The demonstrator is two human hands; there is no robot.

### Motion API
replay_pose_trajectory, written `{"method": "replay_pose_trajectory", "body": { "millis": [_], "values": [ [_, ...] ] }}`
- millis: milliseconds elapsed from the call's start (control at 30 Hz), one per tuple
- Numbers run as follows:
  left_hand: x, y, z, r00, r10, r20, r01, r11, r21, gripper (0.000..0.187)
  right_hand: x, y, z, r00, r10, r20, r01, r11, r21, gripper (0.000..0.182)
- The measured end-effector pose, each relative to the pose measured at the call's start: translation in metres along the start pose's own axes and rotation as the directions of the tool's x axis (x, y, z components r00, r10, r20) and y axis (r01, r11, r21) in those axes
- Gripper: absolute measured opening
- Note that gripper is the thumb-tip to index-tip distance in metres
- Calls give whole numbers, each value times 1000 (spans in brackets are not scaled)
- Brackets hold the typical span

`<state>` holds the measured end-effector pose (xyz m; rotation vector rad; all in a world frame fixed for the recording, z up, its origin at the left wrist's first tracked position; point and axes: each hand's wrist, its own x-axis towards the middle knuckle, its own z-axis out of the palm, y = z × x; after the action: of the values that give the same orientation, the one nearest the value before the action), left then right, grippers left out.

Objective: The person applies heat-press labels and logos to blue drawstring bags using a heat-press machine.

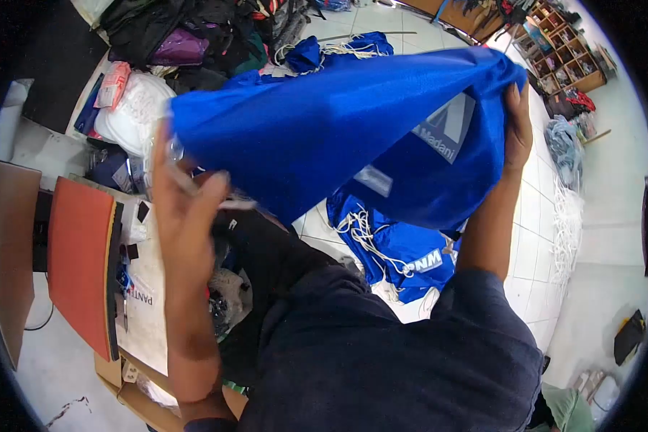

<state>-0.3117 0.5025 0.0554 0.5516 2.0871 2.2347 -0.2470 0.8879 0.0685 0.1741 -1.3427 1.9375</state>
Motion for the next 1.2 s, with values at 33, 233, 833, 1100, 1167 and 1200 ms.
{"method": "replay_pose_trajectory", "body": {
  "millis": [33,233,833,1100,1167,1200],
  "values": [
    [7,-21,8,992,-124,11,123,990,63,82,-11,-8,-14,998,54,-42,-58,995,-86,41],
    [11,-120,23,955,-255,150,196,925,326,81,-69,-3,-166,882,254,-396,-396,856,-333,46],
    [-182,-151,-94,797,-596,-98,602,772,202,36,-315,200,-311,425,620,-659,-730,-195,-655,44],
    [-277,-173,-102,712,-580,-395,630,777,-6,33,-230,255,-104,562,817,128,-259,321,-911,21],
    [-293,-162,-99,715,-511,-478,614,786,78,29,-223,255,-37,525,800,290,-151,423,-893,19],
    [-301,-156,-98,650,-482,-588,620,784,43,29,-226,263,-14,529,772,351,-116,476,-872,20]
  ]
}}
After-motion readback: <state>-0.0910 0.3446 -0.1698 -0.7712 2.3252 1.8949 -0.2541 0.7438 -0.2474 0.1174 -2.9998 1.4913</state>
